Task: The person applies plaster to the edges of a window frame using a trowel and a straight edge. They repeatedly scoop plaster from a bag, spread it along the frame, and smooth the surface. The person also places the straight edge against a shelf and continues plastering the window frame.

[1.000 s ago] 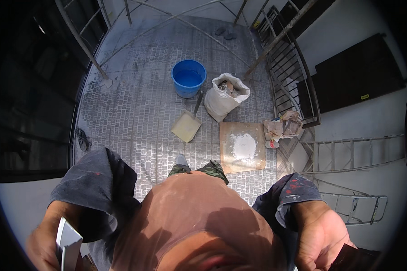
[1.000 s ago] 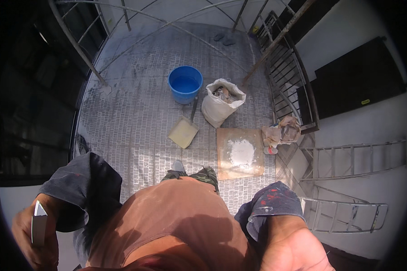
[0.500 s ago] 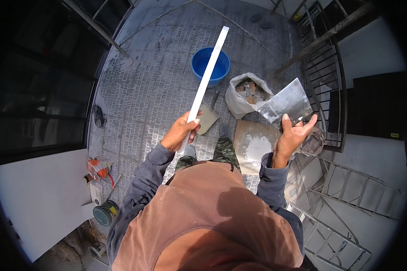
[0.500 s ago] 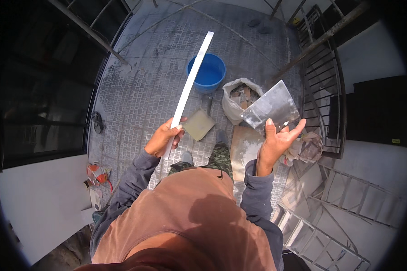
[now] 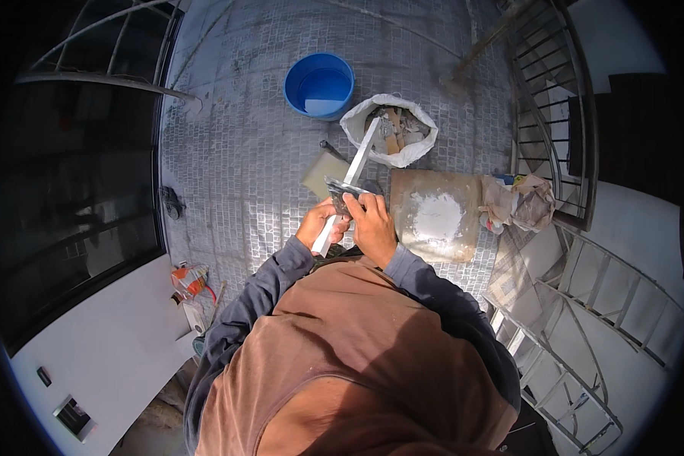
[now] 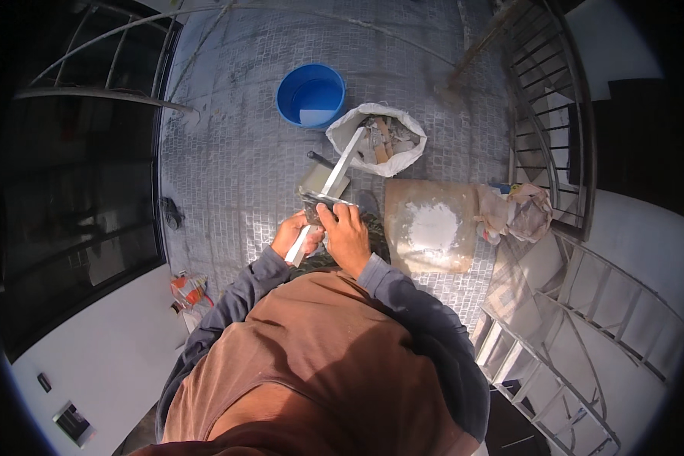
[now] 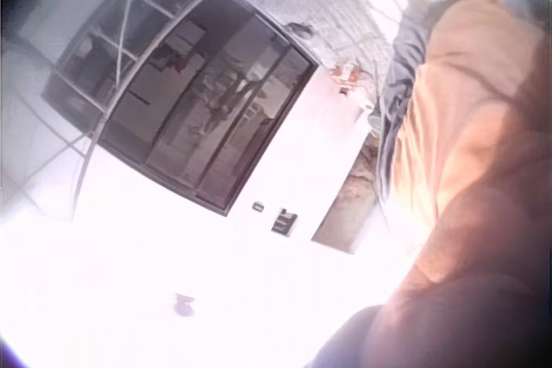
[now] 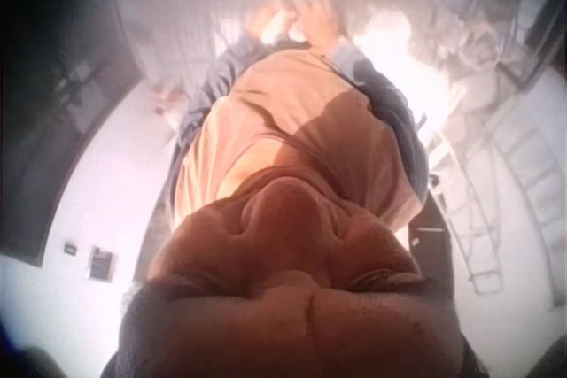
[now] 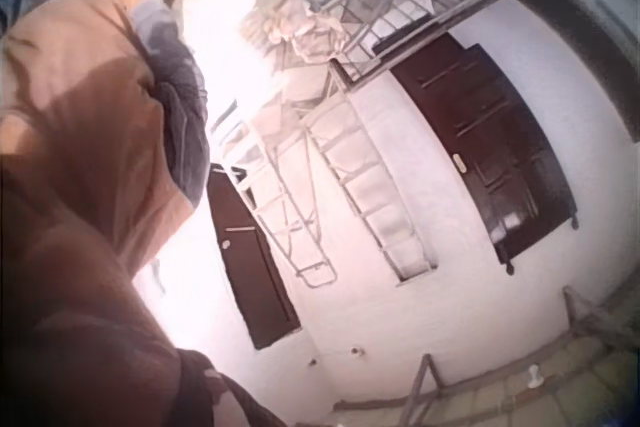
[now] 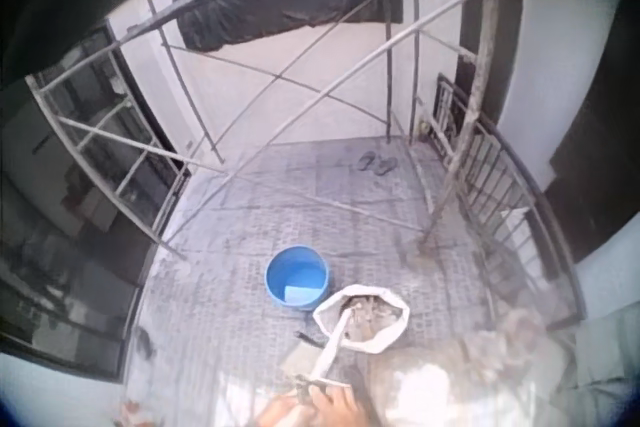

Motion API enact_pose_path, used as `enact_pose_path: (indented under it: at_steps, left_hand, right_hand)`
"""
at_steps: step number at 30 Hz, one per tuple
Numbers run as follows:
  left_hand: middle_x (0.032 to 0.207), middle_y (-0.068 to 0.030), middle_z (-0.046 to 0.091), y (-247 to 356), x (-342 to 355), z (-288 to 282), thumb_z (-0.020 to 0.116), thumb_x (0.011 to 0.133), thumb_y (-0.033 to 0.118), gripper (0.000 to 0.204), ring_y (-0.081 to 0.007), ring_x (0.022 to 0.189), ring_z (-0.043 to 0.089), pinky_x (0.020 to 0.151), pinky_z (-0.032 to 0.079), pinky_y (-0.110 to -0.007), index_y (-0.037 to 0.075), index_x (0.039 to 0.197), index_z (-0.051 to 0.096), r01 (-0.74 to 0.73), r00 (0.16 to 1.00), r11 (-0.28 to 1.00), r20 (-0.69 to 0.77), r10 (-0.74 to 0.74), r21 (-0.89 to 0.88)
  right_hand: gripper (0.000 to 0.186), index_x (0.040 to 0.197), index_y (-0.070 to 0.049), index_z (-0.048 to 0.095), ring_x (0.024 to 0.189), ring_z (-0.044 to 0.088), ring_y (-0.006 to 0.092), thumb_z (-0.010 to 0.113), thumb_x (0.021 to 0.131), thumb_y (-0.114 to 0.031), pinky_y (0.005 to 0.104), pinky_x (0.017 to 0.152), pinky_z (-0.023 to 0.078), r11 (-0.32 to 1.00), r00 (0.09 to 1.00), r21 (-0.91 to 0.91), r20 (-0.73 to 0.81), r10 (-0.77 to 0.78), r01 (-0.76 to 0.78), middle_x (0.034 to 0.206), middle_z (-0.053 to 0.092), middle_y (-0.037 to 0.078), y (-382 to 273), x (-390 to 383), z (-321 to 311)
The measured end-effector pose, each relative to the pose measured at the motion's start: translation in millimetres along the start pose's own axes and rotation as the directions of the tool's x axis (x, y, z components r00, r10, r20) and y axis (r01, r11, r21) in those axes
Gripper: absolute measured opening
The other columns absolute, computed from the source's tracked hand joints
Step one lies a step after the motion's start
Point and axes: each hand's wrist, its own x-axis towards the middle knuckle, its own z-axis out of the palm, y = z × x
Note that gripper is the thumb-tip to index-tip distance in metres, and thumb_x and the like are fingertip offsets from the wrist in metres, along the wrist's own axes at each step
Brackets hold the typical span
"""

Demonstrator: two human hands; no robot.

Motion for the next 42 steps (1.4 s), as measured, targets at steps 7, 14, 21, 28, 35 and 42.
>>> enact_pose_path:
  at_steps: [7, 14, 21, 28, 35, 42]
  left_hand:
    - [0.085, -0.0069, 0.051, 15.4, 30.9, 18.7, 0.040, 0.112, 0.034, 0.024, -0.0075, 0.051, 0.044, 0.036, 0.040, -0.022, 0.013, 0.122, 0.045, 0.127, 0.990, 0.989, -0.058, -0.132, -0.077]
    - [0.081, -0.0052, 0.051, 24.5, 47.6, 21.7, 0.045, 0.110, 0.030, 0.022, -0.0086, 0.051, 0.046, 0.035, 0.038, -0.024, 0.015, 0.127, 0.046, 0.195, 0.973, 0.977, -0.106, -0.203, -0.082]
    - [0.074, -0.0013, 0.049, 28.9, 92.1, 9.8, 0.052, 0.101, 0.011, 0.058, -0.0114, 0.044, 0.046, 0.035, 0.039, -0.028, 0.018, 0.156, 0.038, 0.186, 0.954, 0.888, -0.294, -0.060, 0.420]
    - [0.063, -0.0002, 0.048, 31.4, 95.5, 4.8, 0.054, 0.098, 0.006, 0.057, -0.0122, 0.040, 0.047, 0.031, 0.039, -0.030, 0.014, 0.154, 0.046, 0.216, 0.947, 0.781, -0.320, -0.022, 0.586]
    - [0.063, 0.0006, 0.048, 32.8, 120.6, -5.0, 0.053, 0.102, 0.011, 0.054, -0.0112, 0.041, 0.045, 0.033, 0.038, -0.030, 0.021, 0.154, 0.046, 0.284, 0.922, 0.774, -0.382, -0.059, 0.567]
    - [0.066, 0.0010, 0.050, 47.4, 115.0, -6.8, 0.052, 0.100, 0.006, 0.057, -0.0113, 0.042, 0.047, 0.035, 0.041, -0.029, 0.022, 0.154, 0.047, 0.253, 0.937, 0.801, -0.344, -0.064, 0.543]
  right_hand:
    - [0.043, 0.123, -0.010, 0.061, 0.103, 0.062, 0.0311, 0.066, 0.081, -0.005, 0.0448, 0.077, 0.058, 0.992, 0.996, -0.099, -0.061, 0.071, -0.077, 0.111, 0.061, 0.007, 80.5, 11.8, 35.4]
    - [0.052, 0.136, -0.015, 0.059, 0.107, 0.064, 0.0360, 0.059, 0.086, -0.002, 0.0479, 0.087, 0.056, 0.919, 0.923, -0.202, 0.119, 0.367, -0.339, 0.122, 0.065, 0.011, 247.0, 92.3, 61.3]
    - [0.060, 0.141, -0.015, 0.056, 0.105, 0.066, 0.0363, 0.060, 0.083, -0.001, 0.0478, 0.084, 0.058, 0.996, 0.962, -0.051, 0.266, -0.055, 0.072, 0.121, 0.066, 0.011, 174.6, 64.9, 39.0]
    - [0.056, 0.139, -0.014, 0.055, 0.106, 0.067, 0.0394, 0.062, 0.085, -0.003, 0.0504, 0.086, 0.058, 0.946, 0.915, -0.263, 0.303, 0.268, -0.190, 0.117, 0.067, 0.014, 250.5, 106.2, 99.4]
    - [0.057, 0.140, -0.015, 0.054, 0.108, 0.066, 0.0381, 0.061, 0.085, -0.003, 0.0507, 0.090, 0.056, 0.969, 0.886, -0.152, 0.398, 0.239, -0.193, 0.127, 0.063, 0.012, 250.9, 110.0, 80.2]
    - [0.060, 0.143, -0.016, 0.053, 0.107, 0.065, 0.0375, 0.062, 0.085, -0.003, 0.0475, 0.087, 0.057, 0.971, 0.924, -0.137, 0.304, 0.231, -0.198, 0.127, 0.064, 0.007, 218.3, 89.3, 92.5]
